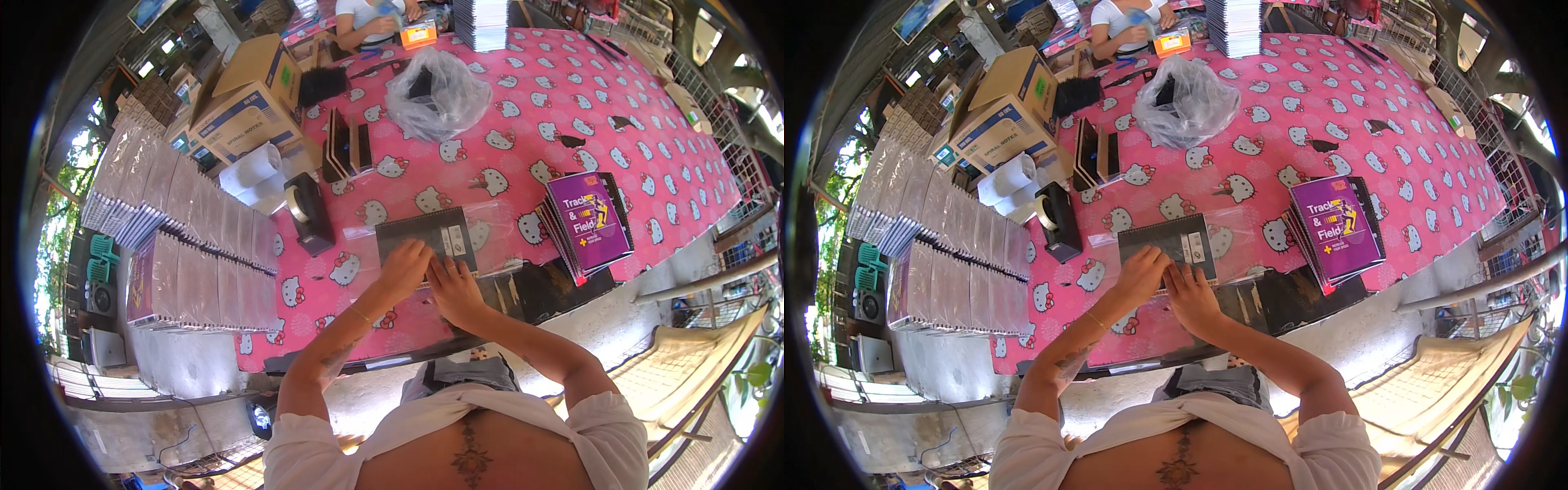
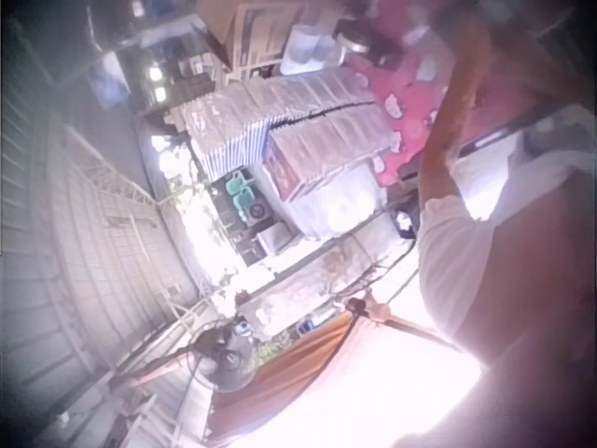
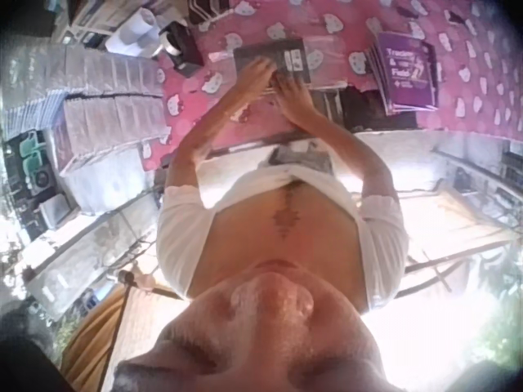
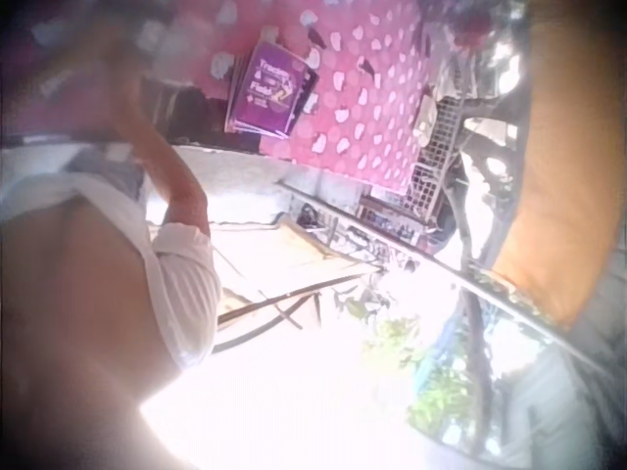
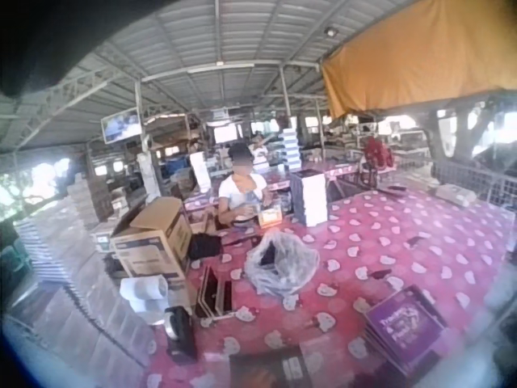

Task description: The person places books into plastic sleeves, seals them with adhesive tape from a dispenser, and stacks the completed packages on a table.

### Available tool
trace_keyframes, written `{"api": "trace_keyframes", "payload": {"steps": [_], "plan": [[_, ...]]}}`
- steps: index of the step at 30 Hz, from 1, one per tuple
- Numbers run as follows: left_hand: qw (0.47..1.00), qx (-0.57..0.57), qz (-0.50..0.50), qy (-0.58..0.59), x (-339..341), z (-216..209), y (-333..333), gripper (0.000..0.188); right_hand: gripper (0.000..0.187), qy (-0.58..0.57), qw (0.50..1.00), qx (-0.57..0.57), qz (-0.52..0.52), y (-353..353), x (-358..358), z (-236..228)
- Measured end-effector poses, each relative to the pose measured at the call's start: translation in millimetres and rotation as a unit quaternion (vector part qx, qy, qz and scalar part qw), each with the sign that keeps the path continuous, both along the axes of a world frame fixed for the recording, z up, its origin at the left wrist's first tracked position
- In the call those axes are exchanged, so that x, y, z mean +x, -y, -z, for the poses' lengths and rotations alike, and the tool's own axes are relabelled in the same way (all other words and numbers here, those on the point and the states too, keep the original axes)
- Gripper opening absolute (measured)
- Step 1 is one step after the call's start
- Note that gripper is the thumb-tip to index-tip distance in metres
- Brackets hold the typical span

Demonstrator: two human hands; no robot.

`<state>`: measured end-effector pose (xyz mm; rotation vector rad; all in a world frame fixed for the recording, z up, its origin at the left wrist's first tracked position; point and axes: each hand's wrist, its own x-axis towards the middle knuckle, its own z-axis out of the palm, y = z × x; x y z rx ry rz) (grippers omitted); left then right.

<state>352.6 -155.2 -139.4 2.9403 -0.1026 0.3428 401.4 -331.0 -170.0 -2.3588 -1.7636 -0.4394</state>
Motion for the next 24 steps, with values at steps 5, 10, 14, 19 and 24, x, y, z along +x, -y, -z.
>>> {"api": "trace_keyframes", "payload": {"steps": [5, 10, 14, 19, 24], "plan": [[0.996, 0.08, -0.022, 0.038, -11.3, 20.0, 14.3, 0.026, 0.069, -0.248, 0.969, 0.016, -0.003, -0.5, 29.9, -24.1], [0.997, 0.037, -0.071, 0.018, -18.2, 31.6, 34.3, 0.029, 0.07, -0.095, 0.995, 0.009, -0.041, -16.4, 38.0, -8.0], [0.937, -0.222, -0.224, 0.15, -50.9, 13.3, -29.5, 0.034, 0.063, -0.115, 0.992, -0.044, -0.018, -11.2, 39.6, -5.9], [0.807, -0.267, -0.451, 0.271, -123.4, 33.4, -166.0, 0.021, 0.058, -0.13, 0.991, 0.002, -0.034, -12.2, 32.2, -6.0], [0.561, -0.677, -0.439, 0.184, -115.1, 23.9, -195.2, 0.018, 0.046, -0.106, 0.994, 0.003, -0.026, -12.4, 34.6, -7.1]]}}
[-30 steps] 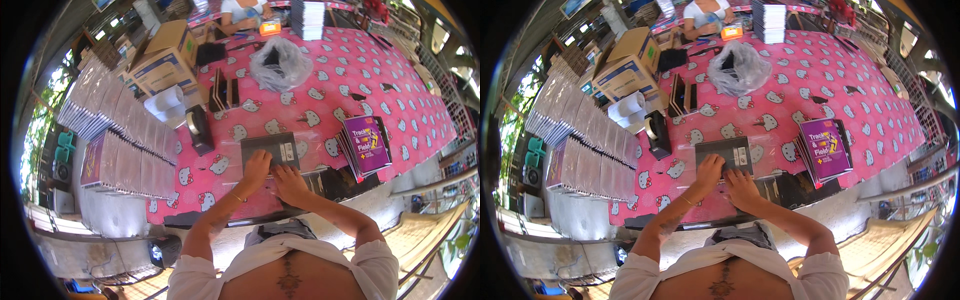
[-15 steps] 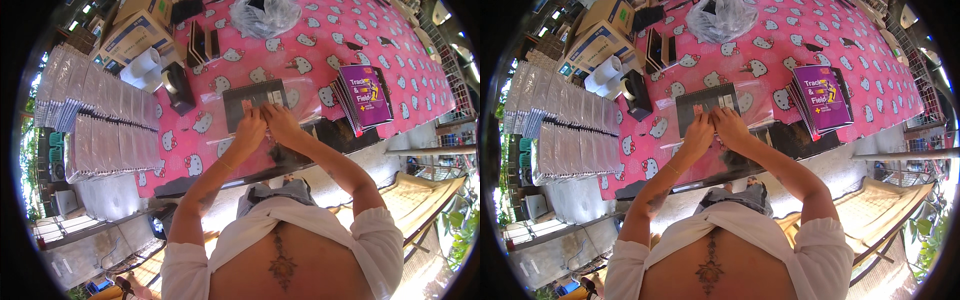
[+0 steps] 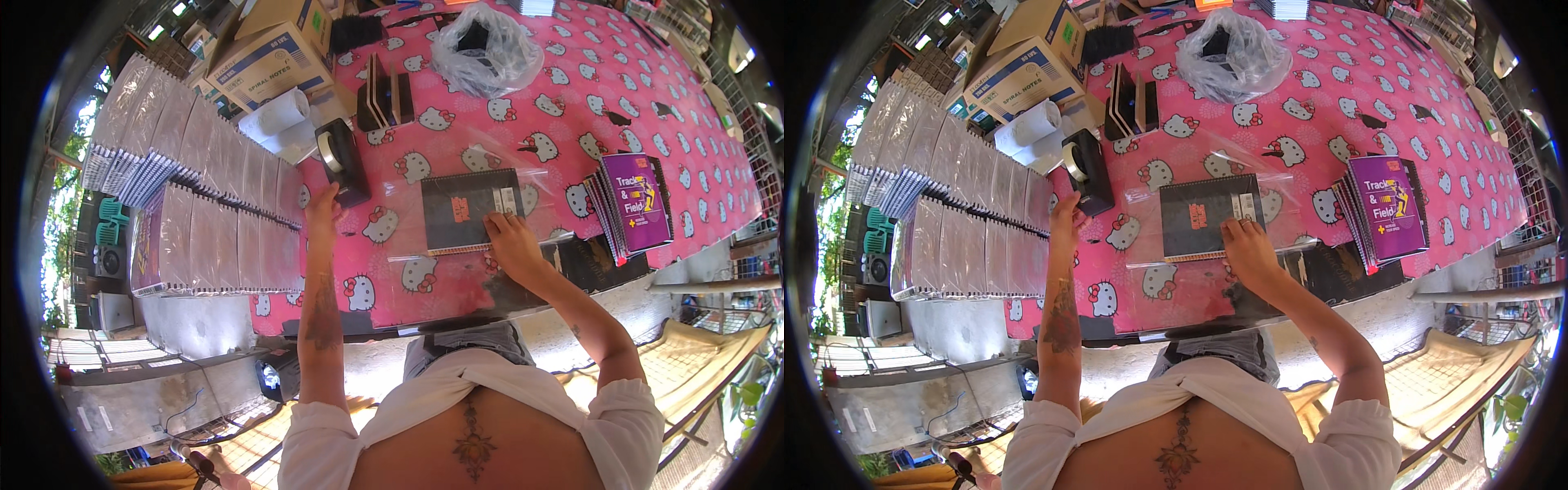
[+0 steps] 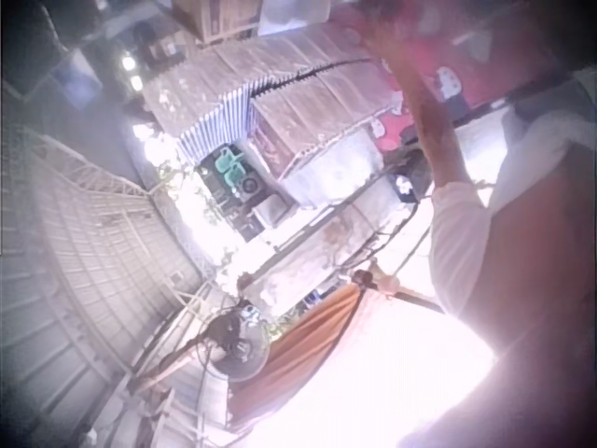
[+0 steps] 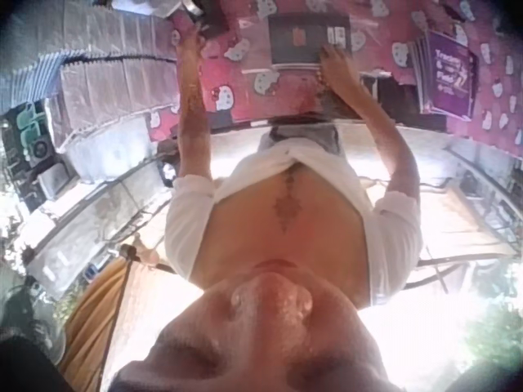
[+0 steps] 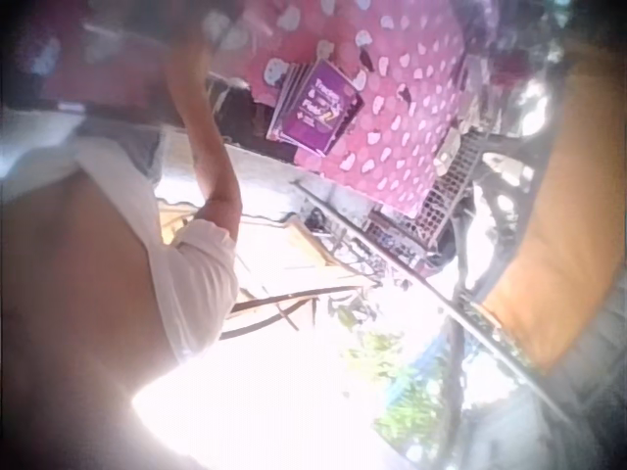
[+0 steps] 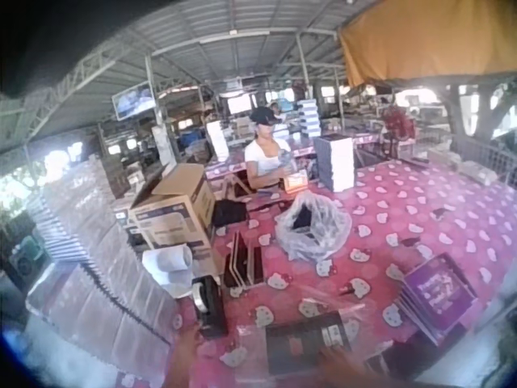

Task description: The person places books into plastic sleeves, seals them with adhesive tape from a dispenser, and stacks the completed packages on a table.

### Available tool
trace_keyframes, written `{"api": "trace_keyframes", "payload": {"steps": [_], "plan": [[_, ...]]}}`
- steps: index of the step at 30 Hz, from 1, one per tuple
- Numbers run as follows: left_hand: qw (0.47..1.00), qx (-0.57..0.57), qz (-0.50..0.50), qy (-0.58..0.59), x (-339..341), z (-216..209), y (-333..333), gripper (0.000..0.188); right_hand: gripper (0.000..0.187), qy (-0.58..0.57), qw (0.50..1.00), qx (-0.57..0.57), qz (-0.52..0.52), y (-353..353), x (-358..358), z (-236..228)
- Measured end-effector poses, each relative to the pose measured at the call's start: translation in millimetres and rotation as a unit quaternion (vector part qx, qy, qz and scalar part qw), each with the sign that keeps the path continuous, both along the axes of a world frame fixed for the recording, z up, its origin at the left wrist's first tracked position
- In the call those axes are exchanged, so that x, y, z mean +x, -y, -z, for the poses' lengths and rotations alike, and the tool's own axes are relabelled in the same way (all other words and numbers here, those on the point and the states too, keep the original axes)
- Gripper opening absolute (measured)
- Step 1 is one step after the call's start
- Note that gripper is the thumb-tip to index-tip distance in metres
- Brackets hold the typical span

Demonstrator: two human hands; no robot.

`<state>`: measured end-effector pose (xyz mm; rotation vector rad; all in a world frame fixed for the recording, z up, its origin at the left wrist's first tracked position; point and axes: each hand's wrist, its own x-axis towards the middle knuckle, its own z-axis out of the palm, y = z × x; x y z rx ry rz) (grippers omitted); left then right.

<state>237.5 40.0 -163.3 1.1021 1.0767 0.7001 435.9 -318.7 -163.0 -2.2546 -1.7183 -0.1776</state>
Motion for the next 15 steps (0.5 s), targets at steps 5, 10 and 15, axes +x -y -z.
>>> {"api": "trace_keyframes", "payload": {"steps": [5, 10, 15], "plan": [[0.998, 0.051, -0.013, -0.02, 20.9, -7.7, 1.3, 0.018, 0.04, -0.003, 1.0, 0.002, -0.002, 1.2, -0.6, -2.6], [0.999, 0.024, -0.023, 0.029, 10.5, -6.5, 3.6, 0.016, 0.036, 0.038, 0.999, 0.018, -0.01, -0.2, -1.7, 1.5], [0.987, 0.024, -0.078, 0.138, -4.8, 33.3, 28.7, 0.013, 0.036, 0.047, 0.999, 0.012, -0.012, 1.1, 5.4, 7.1]]}}
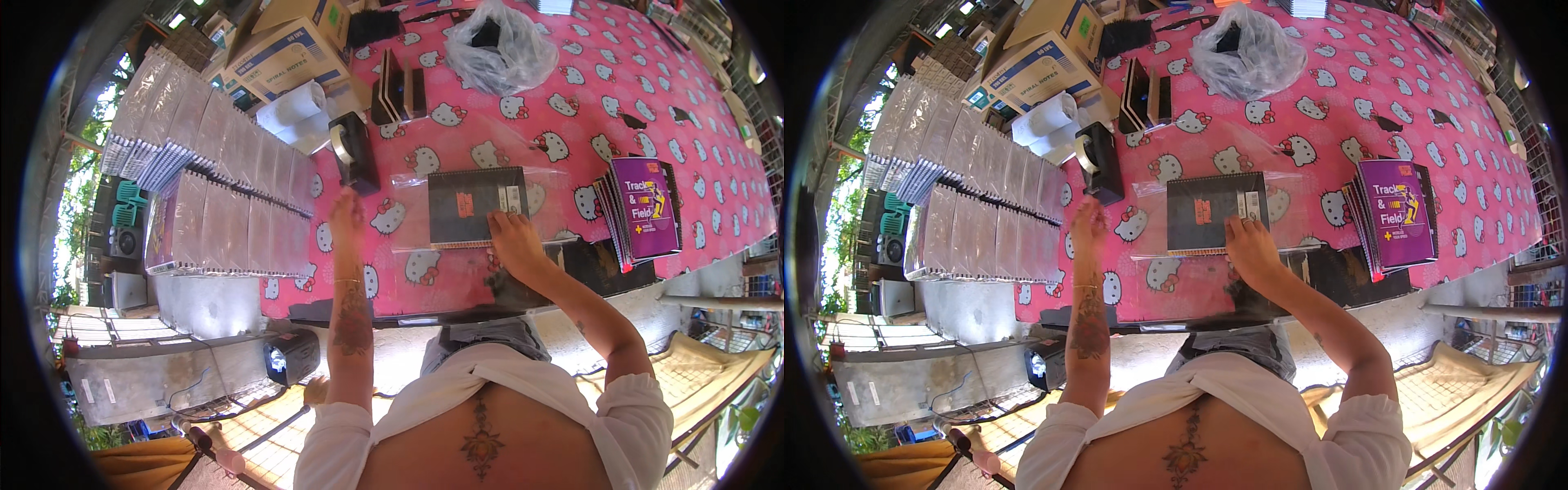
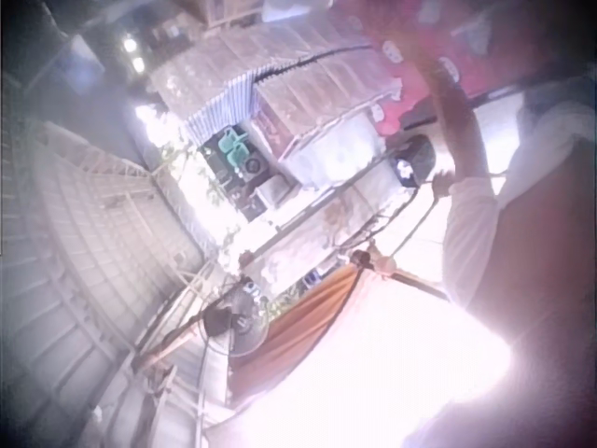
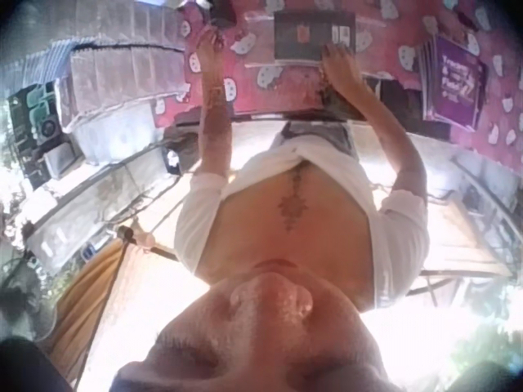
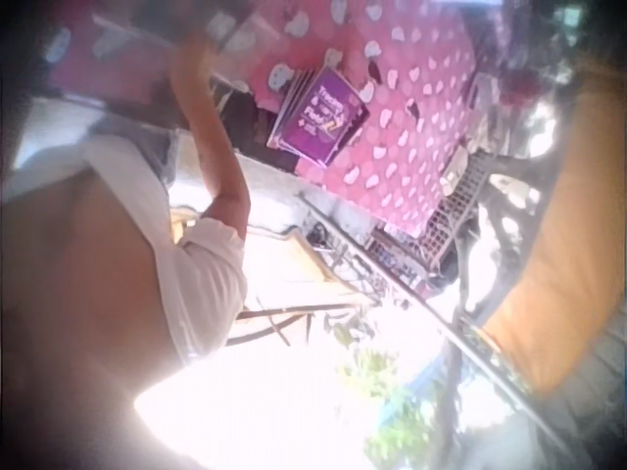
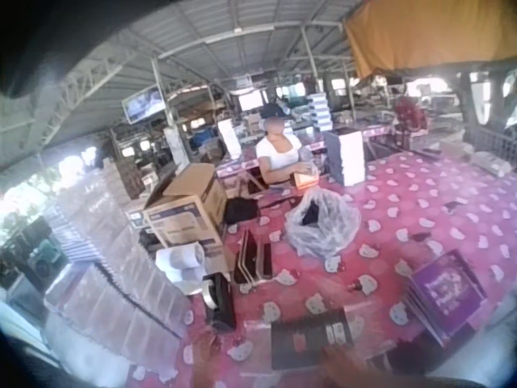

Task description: The person places books into plastic sleeves, seals them with adhesive tape from a dispenser, and stacks the completed packages on a table.

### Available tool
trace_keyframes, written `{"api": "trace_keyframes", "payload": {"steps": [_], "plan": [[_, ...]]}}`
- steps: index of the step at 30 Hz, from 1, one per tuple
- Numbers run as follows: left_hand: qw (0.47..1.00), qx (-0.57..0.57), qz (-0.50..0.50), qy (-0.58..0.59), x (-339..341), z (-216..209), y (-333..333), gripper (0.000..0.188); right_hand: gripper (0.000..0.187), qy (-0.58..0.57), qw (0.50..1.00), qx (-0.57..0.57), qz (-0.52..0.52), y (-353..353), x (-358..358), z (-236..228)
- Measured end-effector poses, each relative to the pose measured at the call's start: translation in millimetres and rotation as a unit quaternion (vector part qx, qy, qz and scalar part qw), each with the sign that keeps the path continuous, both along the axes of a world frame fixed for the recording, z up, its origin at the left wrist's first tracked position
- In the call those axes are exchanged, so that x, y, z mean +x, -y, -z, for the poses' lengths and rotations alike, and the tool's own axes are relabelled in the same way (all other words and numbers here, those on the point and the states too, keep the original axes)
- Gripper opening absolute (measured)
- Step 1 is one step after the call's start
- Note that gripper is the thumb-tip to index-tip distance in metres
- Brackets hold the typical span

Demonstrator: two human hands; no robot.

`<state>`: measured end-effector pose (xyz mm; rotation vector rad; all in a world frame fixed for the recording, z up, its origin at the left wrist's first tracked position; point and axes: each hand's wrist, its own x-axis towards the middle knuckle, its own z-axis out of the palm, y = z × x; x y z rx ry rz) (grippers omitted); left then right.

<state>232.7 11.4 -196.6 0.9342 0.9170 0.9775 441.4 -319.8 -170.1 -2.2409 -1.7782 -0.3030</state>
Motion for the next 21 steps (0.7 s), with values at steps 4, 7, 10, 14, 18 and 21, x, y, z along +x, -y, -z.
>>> {"api": "trace_keyframes", "payload": {"steps": [4, 7, 10, 14, 18, 21], "plan": [[0.934, 0.149, 0.042, -0.321, -27.5, -10.3, -10.5, 0.018, 0.046, -0.001, 0.999, -0.032, -0.029, -1.4, -5.8, -13.0], [0.728, 0.344, 0.041, -0.592, -5.8, -61.5, 14.2, 0.018, 0.052, -0.021, 0.999, -0.03, -0.017, 2.7, 3.4, -14.1], [0.899, 0.236, 0.203, -0.307, 45.4, -101.0, 84.2, 0.027, 0.05, 0.003, 0.999, 0.036, -0.03, 6.0, 9.2, -9.4], [0.855, 0.259, 0.324, -0.31, 110.7, -61.9, 162.7, 0.029, 0.049, -0.014, 0.997, 0.041, -0.057, 4.8, 5.2, -13.3], [0.721, 0.339, 0.336, -0.502, 135.7, -56.9, 184.9, 0.037, 0.052, -0.052, 0.997, 0.013, -0.047, 10.0, 11.4, -10.6], [0.616, 0.361, 0.356, -0.602, 132.6, -61.5, 183.6, 0.045, 0.045, -0.117, 0.992, 0.021, -0.051, 14.5, 16.0, -24.4]]}}
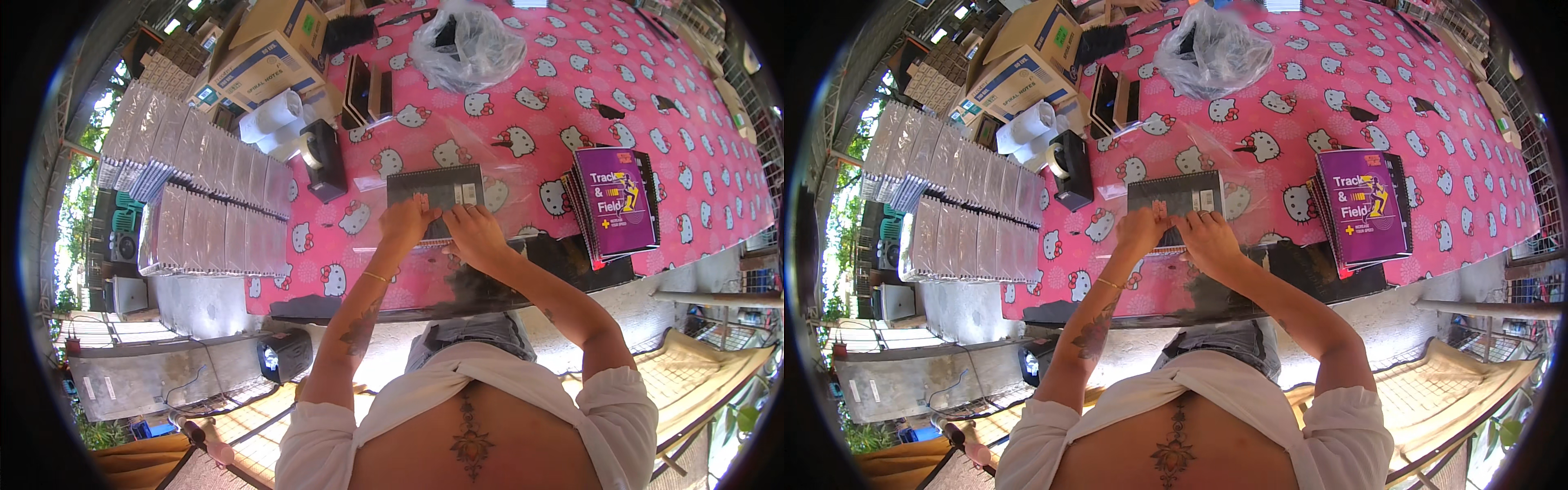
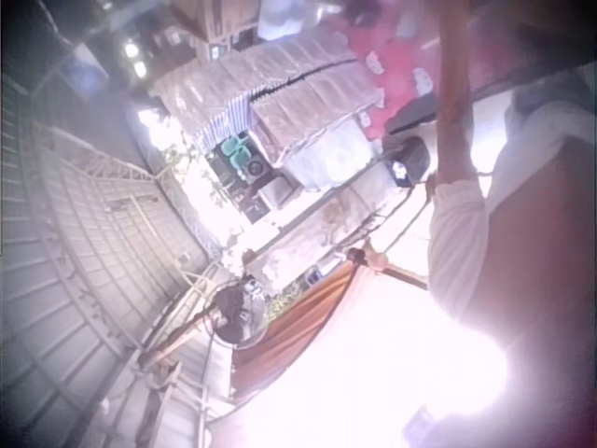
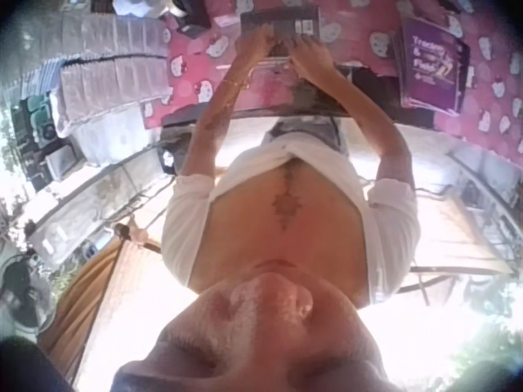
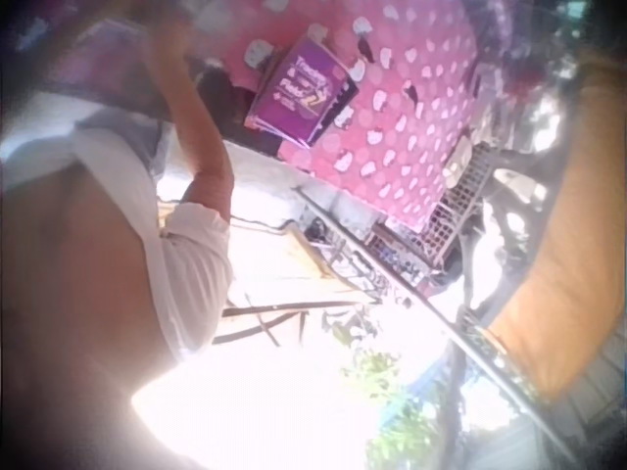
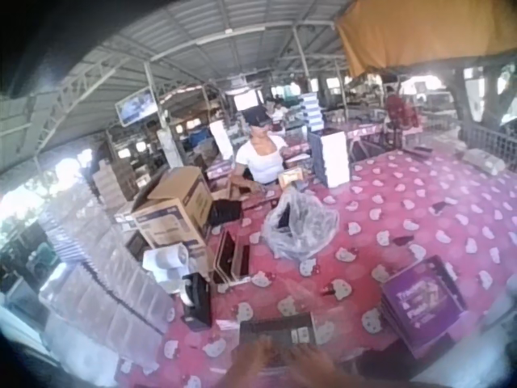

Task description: The person places books into plastic sleeves, seals them with adhesive tape from a dispenser, and stacks the completed packages on a table.

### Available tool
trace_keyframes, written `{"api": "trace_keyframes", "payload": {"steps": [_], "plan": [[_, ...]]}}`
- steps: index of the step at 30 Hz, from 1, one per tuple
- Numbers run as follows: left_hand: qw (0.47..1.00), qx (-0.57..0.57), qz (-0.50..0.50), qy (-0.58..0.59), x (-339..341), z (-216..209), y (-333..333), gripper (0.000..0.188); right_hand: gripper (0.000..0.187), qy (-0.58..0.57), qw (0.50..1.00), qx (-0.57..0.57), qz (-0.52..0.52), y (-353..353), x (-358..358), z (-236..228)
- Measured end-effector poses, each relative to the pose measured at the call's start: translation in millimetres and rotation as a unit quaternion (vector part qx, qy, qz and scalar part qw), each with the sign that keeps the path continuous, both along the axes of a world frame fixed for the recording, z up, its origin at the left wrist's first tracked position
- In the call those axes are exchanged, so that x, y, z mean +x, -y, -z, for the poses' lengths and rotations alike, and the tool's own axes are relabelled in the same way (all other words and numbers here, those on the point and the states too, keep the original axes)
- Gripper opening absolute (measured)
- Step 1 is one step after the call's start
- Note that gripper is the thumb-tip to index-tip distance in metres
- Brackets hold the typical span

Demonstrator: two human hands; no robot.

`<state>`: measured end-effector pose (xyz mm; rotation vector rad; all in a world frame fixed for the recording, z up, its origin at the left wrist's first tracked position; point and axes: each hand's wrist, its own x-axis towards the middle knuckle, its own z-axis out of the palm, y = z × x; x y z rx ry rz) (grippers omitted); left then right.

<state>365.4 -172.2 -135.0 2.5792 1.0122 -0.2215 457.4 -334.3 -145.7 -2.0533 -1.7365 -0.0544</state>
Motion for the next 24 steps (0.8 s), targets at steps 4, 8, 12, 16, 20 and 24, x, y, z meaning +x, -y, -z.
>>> {"api": "trace_keyframes", "payload": {"steps": [4, 8, 12, 16, 20, 24], "plan": [[0.996, 0.051, -0.024, 0.074, -20.6, 12.6, 5.6, 0.044, 0.04, 0.01, 0.998, 0.051, 0.036, -7.0, 11.5, -0.1], [0.974, 0.108, -0.001, 0.202, -61.4, 23.8, 34.8, 0.03, 0.039, -0.03, 0.997, -0.062, 0.03, -35.7, 30.7, 6.0], [0.882, 0.225, 0.219, 0.353, -41.2, 18.5, 74.1, 0.031, 0.04, -0.026, 0.997, -0.057, -0.039, -101.8, 136.1, 30.9], [0.858, 0.202, 0.176, 0.438, -83.2, -2.2, 30.9, 0.033, 0.044, -0.427, 0.859, -0.272, -0.08, -129.1, 141.1, -34.1], [0.856, -0.169, -0.086, 0.481, -111.7, -1.0, -30.1, 0.036, 0.049, -0.611, 0.745, -0.265, -0.034, -94.8, 163.8, -62.1], [0.842, -0.202, -0.132, 0.482, -108.1, 45.9, -64.6, 0.038, 0.064, -0.578, 0.797, -0.172, -0.036, -68.4, 127.6, -66.6]]}}
